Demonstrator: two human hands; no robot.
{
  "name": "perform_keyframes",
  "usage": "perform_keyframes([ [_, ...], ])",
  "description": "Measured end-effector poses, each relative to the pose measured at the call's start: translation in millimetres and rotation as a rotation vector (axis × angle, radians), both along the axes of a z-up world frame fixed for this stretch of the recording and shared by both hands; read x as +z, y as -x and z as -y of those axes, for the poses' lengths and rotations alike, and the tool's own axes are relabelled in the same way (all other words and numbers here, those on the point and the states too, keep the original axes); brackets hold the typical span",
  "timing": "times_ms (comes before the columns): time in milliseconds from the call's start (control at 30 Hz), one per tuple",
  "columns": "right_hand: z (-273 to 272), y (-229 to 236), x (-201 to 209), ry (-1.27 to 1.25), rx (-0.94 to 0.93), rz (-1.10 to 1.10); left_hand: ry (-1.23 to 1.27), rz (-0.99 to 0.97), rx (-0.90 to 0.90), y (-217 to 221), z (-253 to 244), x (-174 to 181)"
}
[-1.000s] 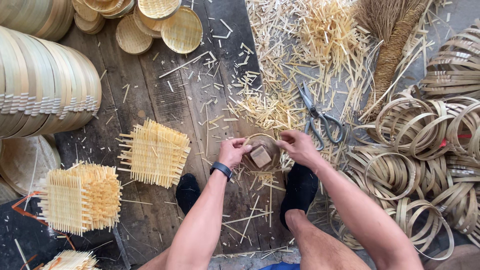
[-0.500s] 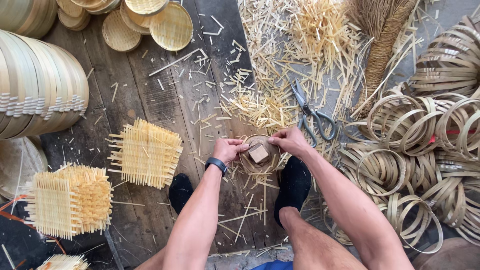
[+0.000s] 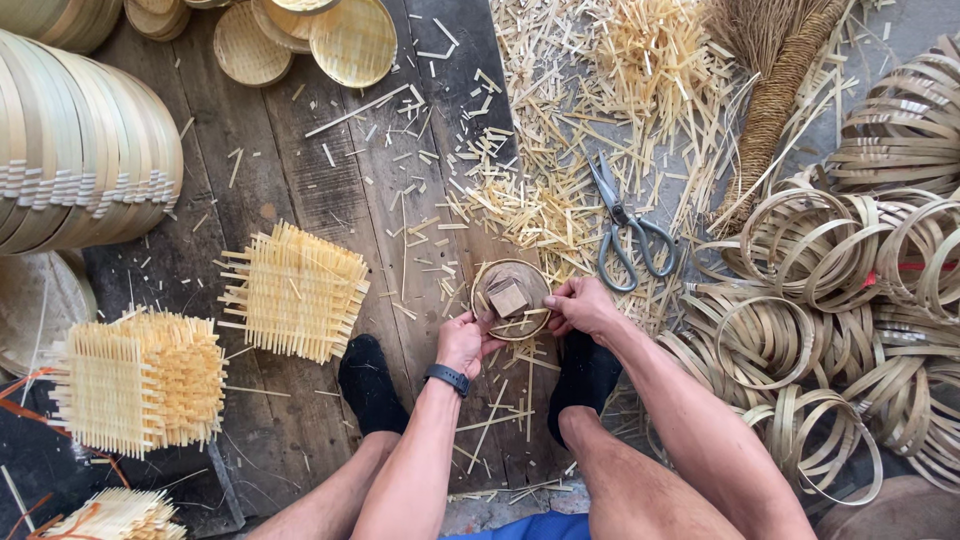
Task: The person sits on the floor and uses shears to trim the excess bamboo strips from the edges of small, round woven baskets. They repeatedly pick up a basket, cut the protruding ends flush with the rim, and place the finished item aside.
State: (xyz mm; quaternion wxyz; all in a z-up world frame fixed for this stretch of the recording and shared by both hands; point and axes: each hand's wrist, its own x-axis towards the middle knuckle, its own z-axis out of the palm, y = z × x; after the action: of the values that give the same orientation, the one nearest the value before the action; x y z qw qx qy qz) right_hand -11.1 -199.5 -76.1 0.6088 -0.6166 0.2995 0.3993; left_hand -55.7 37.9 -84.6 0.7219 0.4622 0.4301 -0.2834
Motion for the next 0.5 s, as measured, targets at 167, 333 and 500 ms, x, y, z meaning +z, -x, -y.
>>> perform_keyframes([
  [167,-8,2,30,0.113,0.099,0.107,-0.152,0.004,-0.109,-14,2,22],
  [333,-16,-2,81,0.203,0.242,0.346,-0.722,0.458,-0.583,-33,-10,72],
  [500,-41,-4,102,0.318,0.269,0.313,-0.621,0.782,-0.405,-37,24,96],
])
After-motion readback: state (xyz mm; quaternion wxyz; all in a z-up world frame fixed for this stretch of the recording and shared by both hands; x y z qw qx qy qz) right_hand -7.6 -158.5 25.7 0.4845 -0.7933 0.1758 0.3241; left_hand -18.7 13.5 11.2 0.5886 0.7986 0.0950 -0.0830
